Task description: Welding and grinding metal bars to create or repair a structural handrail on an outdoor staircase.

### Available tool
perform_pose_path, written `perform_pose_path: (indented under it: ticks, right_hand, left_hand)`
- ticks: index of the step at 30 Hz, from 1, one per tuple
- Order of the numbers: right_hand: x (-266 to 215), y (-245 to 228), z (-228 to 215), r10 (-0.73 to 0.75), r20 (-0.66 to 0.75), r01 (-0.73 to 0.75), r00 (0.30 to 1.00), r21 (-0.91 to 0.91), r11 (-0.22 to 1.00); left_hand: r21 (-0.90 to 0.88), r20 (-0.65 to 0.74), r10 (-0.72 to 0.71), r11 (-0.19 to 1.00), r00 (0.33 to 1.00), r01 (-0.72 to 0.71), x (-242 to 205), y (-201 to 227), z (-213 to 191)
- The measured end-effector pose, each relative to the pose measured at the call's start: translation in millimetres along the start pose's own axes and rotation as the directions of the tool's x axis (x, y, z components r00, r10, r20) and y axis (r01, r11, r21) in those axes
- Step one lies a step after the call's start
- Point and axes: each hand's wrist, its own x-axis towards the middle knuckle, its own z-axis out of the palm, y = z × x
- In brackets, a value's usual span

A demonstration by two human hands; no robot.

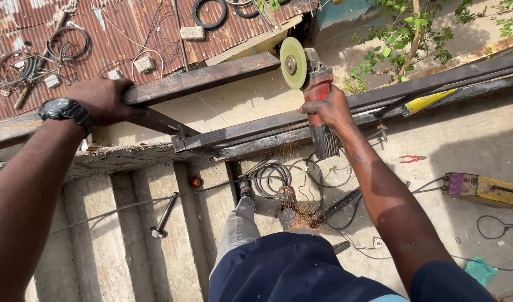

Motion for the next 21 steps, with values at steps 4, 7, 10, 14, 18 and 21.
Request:
perform_pose_path:
  ticks: [4, 7, 10, 14, 18, 21]
  right_hand:
    - [-2.6, -7.3, 2.7, 0.022, -0.003, -0.022, 1.000, 0.012, 1.000]
    - [-1.1, -7.1, 2.1, 0.031, 0.001, -0.031, 1.000, 0.009, 0.999]
    - [0.4, 0.0, 1.3, 0.037, 0.010, -0.037, 0.999, -0.006, 0.999]
    - [-2.4, -0.6, 2.6, 0.045, 0.016, -0.045, 0.999, 0.006, 0.999]
    - [-2.3, -2.4, 3.4, 0.038, 0.004, -0.038, 0.999, -0.007, 0.999]
    - [-0.8, -1.2, 2.9, 0.035, 0.017, -0.035, 0.999, 0.003, 0.999]
  left_hand:
    - [0.000, -0.006, -0.006, 1.000, 1.000, 0.006, -2.5, 2.3, -3.0]
    - [0.014, 0.001, -0.009, 1.000, 1.000, 0.009, -2.6, 2.1, -3.8]
    - [0.023, 0.007, -0.004, 1.000, 1.000, 0.004, -2.3, 2.1, -3.1]
    - [0.018, 0.001, -0.008, 1.000, 1.000, 0.007, -0.7, 2.0, -1.6]
    - [0.022, -0.002, 0.015, 1.000, 1.000, -0.015, 2.4, -0.6, -0.6]
    - [0.027, 0.012, 0.006, 1.000, 1.000, -0.006, 1.9, 0.2, -0.1]
